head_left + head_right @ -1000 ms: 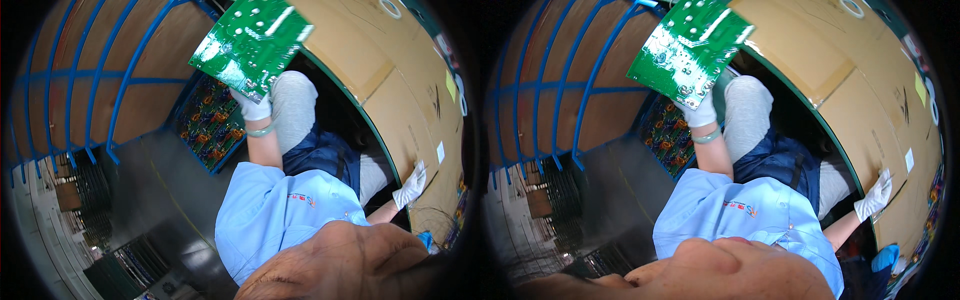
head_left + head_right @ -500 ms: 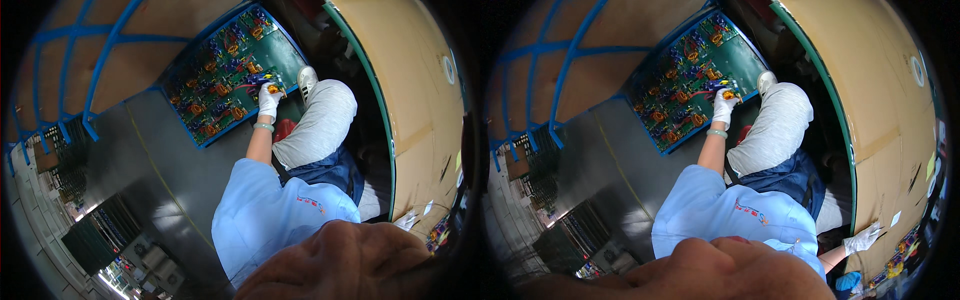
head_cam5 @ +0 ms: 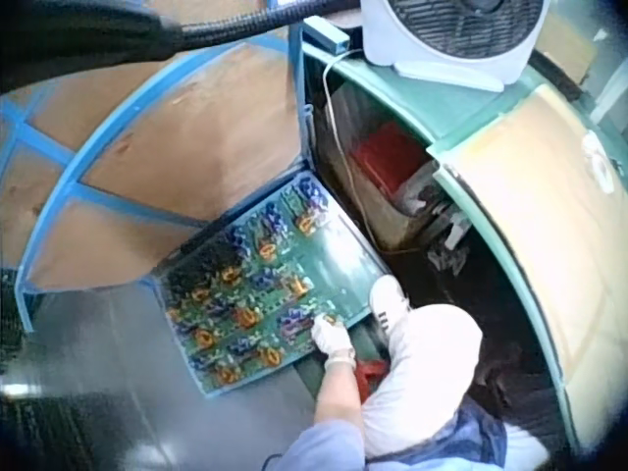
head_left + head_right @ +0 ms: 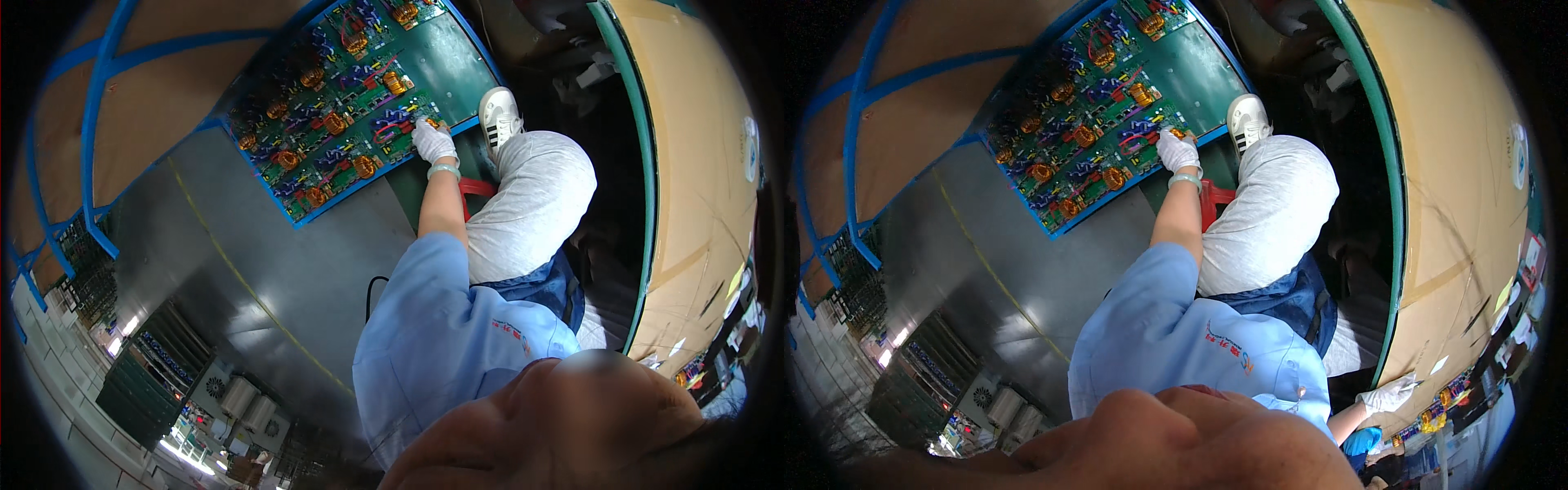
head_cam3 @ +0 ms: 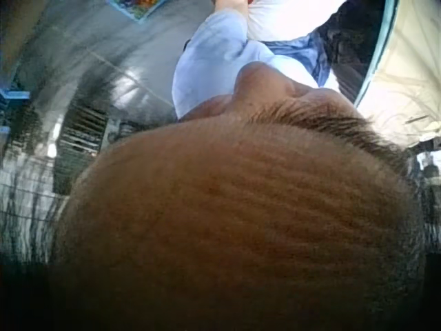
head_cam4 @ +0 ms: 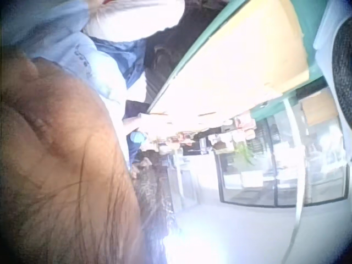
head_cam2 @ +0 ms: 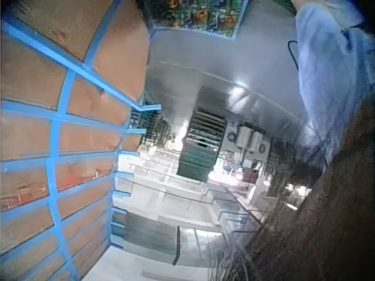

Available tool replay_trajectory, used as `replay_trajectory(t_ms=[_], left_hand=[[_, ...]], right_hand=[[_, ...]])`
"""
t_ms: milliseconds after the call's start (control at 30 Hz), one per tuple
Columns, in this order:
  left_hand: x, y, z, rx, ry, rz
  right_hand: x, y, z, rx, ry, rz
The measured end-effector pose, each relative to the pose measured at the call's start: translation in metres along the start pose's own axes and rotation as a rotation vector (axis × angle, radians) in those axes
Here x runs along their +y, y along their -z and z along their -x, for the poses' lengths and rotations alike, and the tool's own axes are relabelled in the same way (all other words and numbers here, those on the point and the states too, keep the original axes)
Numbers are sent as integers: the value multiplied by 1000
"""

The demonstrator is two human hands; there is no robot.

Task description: The person inspects green circuit boards by holding them with gloved hands, turning them over to view both sides, and using a small tool to point at components. They repeatedly pick up boards from a nearby tray, examine them, and place them back down.

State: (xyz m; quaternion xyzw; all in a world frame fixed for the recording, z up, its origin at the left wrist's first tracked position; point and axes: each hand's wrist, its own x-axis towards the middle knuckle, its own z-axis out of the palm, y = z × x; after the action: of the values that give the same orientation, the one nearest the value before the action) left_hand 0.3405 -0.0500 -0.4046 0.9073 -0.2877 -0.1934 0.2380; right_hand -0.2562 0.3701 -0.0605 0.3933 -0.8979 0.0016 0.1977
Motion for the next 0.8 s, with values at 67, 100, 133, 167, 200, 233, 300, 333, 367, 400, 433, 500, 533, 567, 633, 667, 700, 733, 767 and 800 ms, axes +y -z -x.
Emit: replay_trajectory(t_ms=[67, 100, 133, 167, 200, 233, 300, 333, 367, 400, 433, 500, 533, 567, 633, 667, 700, 733, 767, 800], left_hand=[[-8, -3, -5, -5, 21, -58], [-11, -4, -9, 3, 23, -57], [-11, -7, -13, -23, 55, -72], [-9, -12, -17, -71, 65, -75], [-14, -16, -20, -115, 96, -77], [-15, -21, -26, -149, 102, -84], [-21, -24, -28, -194, 36, -75], [-23, -23, -27, -202, 4, -78], [-25, -23, -27, -210, -31, -82], [-29, -22, -26, -164, -42, -78], [-27, -21, -23, -164, -20, -84], [-22, -24, -18, -152, -3, -103], [-22, -26, -19, -144, -19, -109], [-24, -27, -24, -137, -35, -114], [-30, -33, -26, -119, -49, -105], [-33, -36, -25, -111, -50, -93], [-34, -37, -25, -101, -52, -83], [-35, -38, -24, -94, -70, -115], [-35, -39, -23, -88, -107, -122], [-38, -38, -23, -78, -138, -131]], right_hand=[[-18, 4, 4, 43, -31, -90], [-38, 5, 9, 116, -13, -122], [-36, 6, 12, 124, 2, -109], [-34, 8, 16, 133, 14, -93], [-14, 13, 4, 76, 44, -34], [-37, 12, 7, 66, 19, 126], [-84, 23, 7, 38, -15, 464], [-87, 24, 7, 40, -75, 450], [-73, 20, 7, 26, -91, 390], [-60, 18, -1, 17, -97, 328], [-14, 15, -10, -6, -62, 232], [-9, 15, -4, -40, -121, 75], [-15, 15, -5, -36, -137, 41], [-21, 13, -4, -30, -147, 36], [-33, 13, -4, -11, -162, 49], [-36, 15, -4, -1, -173, 56], [-41, 15, -3, -2, -181, 67], [-43, 16, -3, -3, -190, 72], [-46, 19, -2, -6, -200, 75], [-49, 20, -3, -13, -203, 76]])
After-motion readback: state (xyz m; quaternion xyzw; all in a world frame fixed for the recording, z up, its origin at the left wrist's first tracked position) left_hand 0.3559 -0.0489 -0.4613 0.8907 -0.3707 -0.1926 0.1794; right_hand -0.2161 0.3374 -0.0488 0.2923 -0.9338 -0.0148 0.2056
